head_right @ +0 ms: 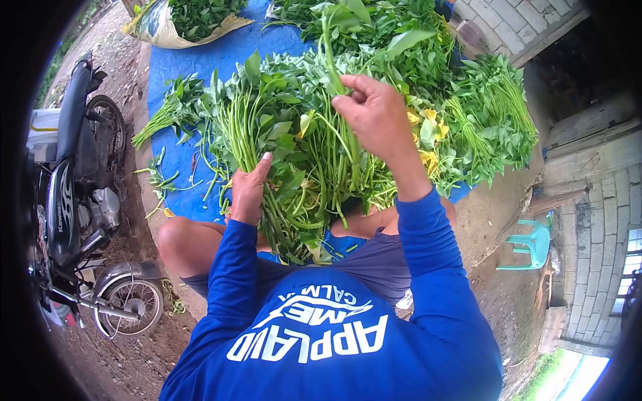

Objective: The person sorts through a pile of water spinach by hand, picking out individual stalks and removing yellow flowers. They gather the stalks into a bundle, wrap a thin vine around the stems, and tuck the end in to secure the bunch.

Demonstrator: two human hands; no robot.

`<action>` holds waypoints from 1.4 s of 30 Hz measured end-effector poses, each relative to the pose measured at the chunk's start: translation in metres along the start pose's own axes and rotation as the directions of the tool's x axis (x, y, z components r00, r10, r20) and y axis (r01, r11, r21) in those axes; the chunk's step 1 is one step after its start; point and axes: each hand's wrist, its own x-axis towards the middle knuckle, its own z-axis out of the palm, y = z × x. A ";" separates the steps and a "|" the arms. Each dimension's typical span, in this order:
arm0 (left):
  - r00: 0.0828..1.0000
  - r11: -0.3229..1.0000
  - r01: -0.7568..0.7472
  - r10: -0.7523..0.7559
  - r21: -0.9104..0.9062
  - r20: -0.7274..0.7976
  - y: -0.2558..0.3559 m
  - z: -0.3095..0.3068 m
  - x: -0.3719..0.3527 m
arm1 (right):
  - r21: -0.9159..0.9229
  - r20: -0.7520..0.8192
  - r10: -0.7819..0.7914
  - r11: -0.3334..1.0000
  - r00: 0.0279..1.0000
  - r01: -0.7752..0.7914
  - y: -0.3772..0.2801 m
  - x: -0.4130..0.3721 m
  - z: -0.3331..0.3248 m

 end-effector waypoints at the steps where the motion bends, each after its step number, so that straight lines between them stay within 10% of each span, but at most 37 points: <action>1: 1.000 0.999 0.011 -0.010 0.049 -0.002 0.010 0.005 -0.005 | -0.112 -0.021 -0.039 0.993 0.999 0.036 -0.004 -0.005 0.011; 8: 0.911 0.817 0.367 -0.219 -0.445 0.349 -0.025 0.016 -0.001 | -0.138 0.309 -0.172 0.965 0.935 0.223 0.115 -0.058 0.151; 13: 0.821 0.742 0.548 -0.387 -0.387 0.420 -0.056 -0.002 0.000 | -0.005 0.387 0.316 0.940 0.866 -0.341 0.103 -0.087 0.156; 17: 0.988 0.889 0.059 -0.118 -0.455 -0.104 -0.076 0.014 -0.008 | 0.168 0.311 0.262 0.931 0.914 -0.324 0.118 -0.110 0.181; 20: 0.901 0.795 0.422 -0.420 -0.436 0.108 -0.066 -0.004 -0.008 | 0.152 0.354 0.225 0.944 0.908 -0.293 0.120 -0.127 0.197; 25: 0.901 0.784 0.435 -0.380 -0.443 0.211 -0.025 -0.022 -0.009 | 0.412 0.371 0.322 0.784 0.871 -0.465 0.112 -0.091 0.147; 36: 0.930 0.822 0.351 -0.250 -0.449 0.270 0.004 -0.022 -0.006 | -0.017 0.293 0.309 0.948 0.905 -0.318 0.051 -0.080 0.127; 40: 0.914 0.808 0.375 -0.242 -0.454 0.325 0.006 -0.016 -0.007 | 0.301 0.181 0.170 0.928 0.969 -0.219 0.072 -0.075 0.141; 42: 0.941 0.821 0.320 -0.214 -0.473 0.263 0.008 -0.015 -0.010 | 0.481 0.302 0.394 0.723 0.868 -0.496 0.073 -0.095 0.127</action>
